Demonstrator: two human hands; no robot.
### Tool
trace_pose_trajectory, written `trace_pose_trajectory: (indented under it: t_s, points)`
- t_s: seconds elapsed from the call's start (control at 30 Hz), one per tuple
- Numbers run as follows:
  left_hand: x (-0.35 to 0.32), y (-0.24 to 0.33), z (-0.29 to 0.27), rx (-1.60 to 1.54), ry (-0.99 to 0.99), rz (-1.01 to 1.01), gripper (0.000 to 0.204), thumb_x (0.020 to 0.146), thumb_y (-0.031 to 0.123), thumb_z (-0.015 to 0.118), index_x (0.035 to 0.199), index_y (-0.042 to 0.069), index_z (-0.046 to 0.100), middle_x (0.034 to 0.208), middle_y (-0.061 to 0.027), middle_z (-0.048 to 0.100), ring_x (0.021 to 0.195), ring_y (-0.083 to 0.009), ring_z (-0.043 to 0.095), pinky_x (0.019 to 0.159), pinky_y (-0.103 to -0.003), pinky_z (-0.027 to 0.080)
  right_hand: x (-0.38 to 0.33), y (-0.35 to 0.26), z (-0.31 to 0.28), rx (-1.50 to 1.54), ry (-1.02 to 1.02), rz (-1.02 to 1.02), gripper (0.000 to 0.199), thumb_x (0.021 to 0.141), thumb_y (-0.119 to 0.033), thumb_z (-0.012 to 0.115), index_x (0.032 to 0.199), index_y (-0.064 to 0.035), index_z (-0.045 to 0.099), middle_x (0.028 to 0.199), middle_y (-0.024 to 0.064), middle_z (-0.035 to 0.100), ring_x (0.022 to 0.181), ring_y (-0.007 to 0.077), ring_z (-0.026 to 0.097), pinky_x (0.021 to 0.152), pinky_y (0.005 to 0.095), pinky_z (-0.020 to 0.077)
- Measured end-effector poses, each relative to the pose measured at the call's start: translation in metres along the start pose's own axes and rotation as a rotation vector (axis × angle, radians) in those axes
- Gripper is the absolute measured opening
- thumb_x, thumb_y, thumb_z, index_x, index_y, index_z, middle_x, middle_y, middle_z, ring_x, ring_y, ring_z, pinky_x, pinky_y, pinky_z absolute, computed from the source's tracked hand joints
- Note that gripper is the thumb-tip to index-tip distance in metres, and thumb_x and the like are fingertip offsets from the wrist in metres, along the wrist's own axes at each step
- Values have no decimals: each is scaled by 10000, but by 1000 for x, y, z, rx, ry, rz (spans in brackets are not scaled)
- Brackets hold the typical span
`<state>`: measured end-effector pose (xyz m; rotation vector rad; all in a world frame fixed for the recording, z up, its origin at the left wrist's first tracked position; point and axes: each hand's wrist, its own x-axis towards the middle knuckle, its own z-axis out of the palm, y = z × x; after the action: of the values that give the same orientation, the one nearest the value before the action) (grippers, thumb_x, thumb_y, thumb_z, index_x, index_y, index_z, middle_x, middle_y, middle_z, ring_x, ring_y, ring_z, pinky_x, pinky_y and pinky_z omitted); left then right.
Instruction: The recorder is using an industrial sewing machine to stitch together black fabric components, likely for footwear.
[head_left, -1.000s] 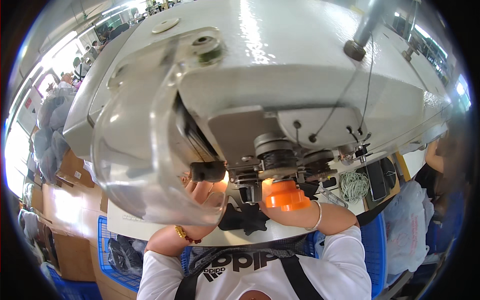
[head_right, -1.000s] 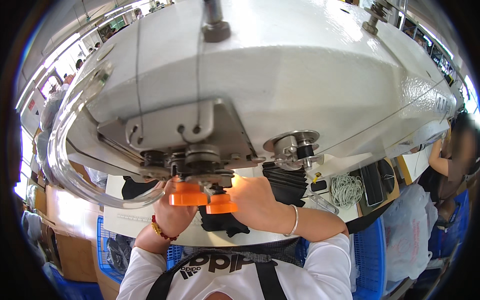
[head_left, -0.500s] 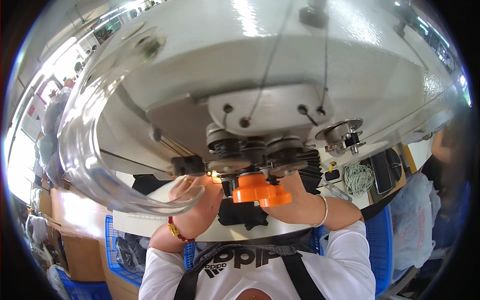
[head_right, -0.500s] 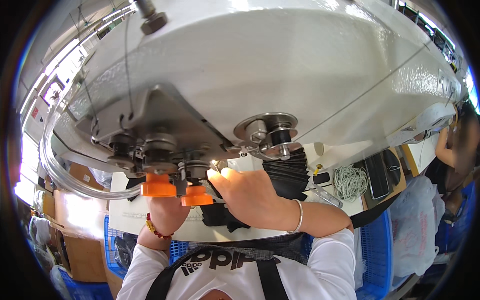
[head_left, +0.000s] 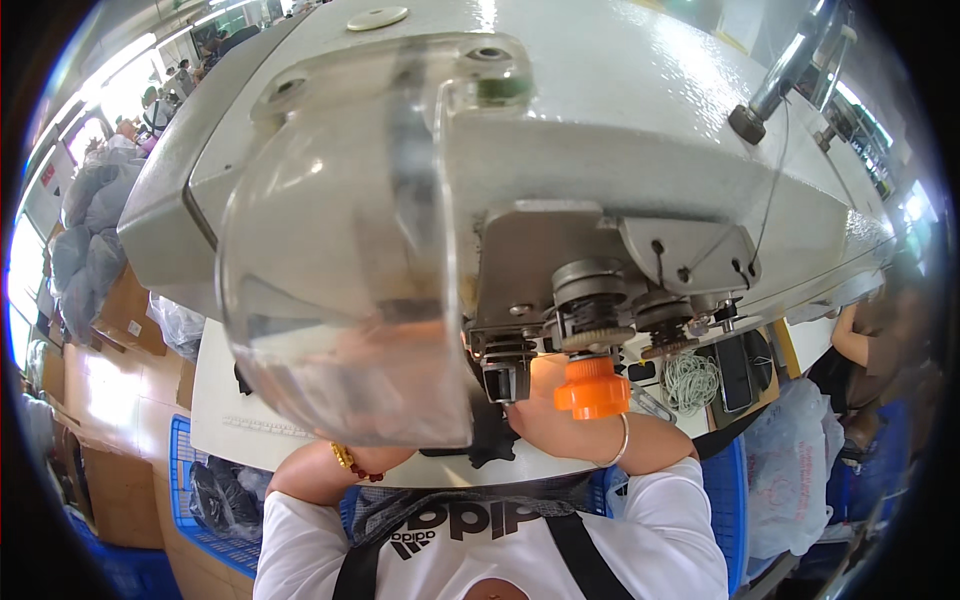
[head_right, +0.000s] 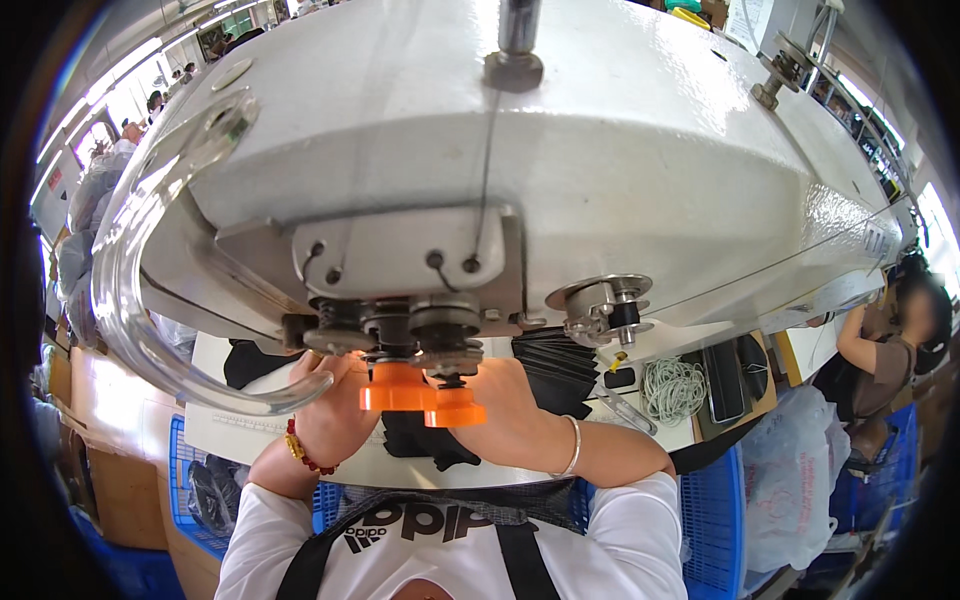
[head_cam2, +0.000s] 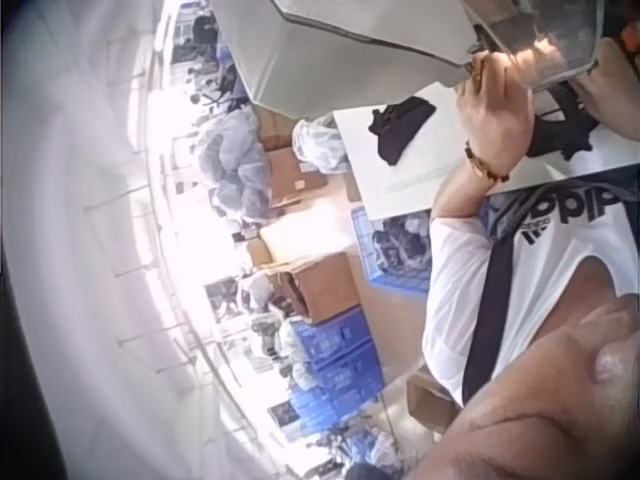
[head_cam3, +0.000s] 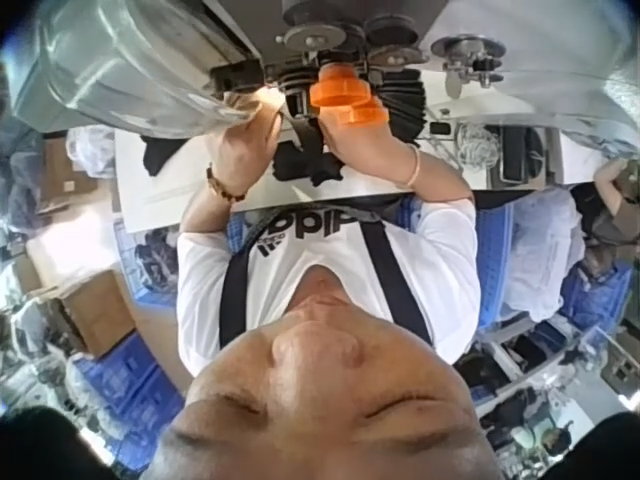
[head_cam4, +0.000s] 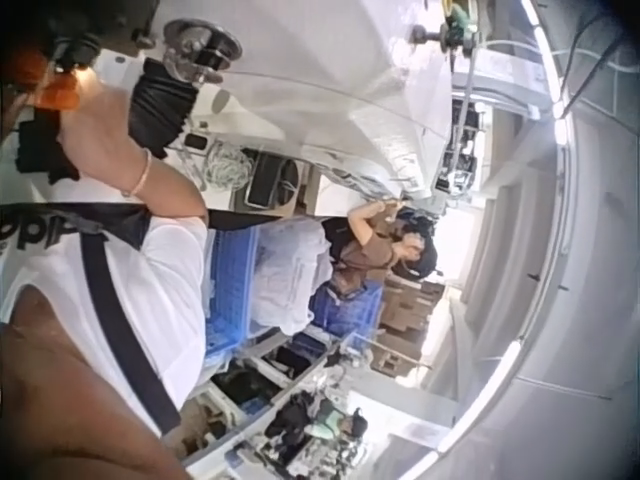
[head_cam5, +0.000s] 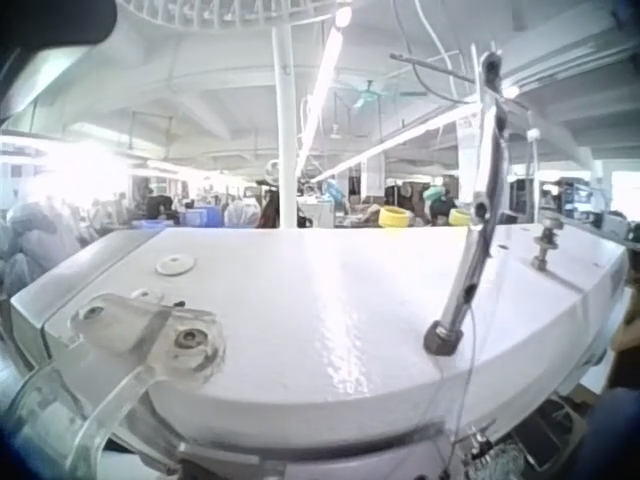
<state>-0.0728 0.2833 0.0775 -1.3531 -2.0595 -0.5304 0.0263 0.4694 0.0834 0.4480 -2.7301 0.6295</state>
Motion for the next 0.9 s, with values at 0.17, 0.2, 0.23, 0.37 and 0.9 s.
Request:
trace_pose_trajectory:
  t_s: [0.17, 0.2, 0.23, 0.37, 0.9]
  points:
    - [2, -3, -2, 19, 14, 29, 110, 631, 134, 674, 706, 68, 628, 769, -68, 573, 732, -274, 564, 639, -393, 436, -3, 8, 11, -23, 6, -48, 174, 690, -102, 631, 839, -35, 572, 726, 136, 580, 653, 333, 579, 559, 420, 448]
    - [0, -4, -2, 78, -26, 32, 121, 630, 148, 674, 700, 63, 623, 767, -70, 576, 732, -270, 567, 632, -390, 437, -1, 6, 10, -26, 31, -44, 159, 711, -118, 631, 834, -32, 579, 720, 132, 578, 643, 325, 573, 562, 405, 444]
    - [1, -5, 0, 77, -26, 31, 121, 630, 148, 674, 700, 63, 623, 767, -70, 576, 732, -270, 567, 632, -390, 437, 0, 5, 10, -30, 55, -39, 151, 732, -135, 631, 829, -29, 585, 714, 128, 577, 633, 317, 567, 564, 390, 440]
    - [6, -7, -2, 45, -28, 27, 140, 635, 164, 676, 721, 63, 630, 748, -71, 574, 702, -257, 570, 602, -388, 427, 0, 1, 16, -29, 323, -71, 154, 785, -180, 627, 790, -34, 576, 687, 113, 558, 593, 303, 538, 576, 360, 434]
    - [9, -10, -16, -75, 39, 148, 171, 603, 51, 665, 746, 85, 579, 754, -41, 564, 559, -194, 530, 454, -319, 426, 9, 14, 1, 52, 107, -111, 182, 749, -112, 649, 923, -58, 637, 766, 77, 578, 711, 261, 578, 608, 358, 453]
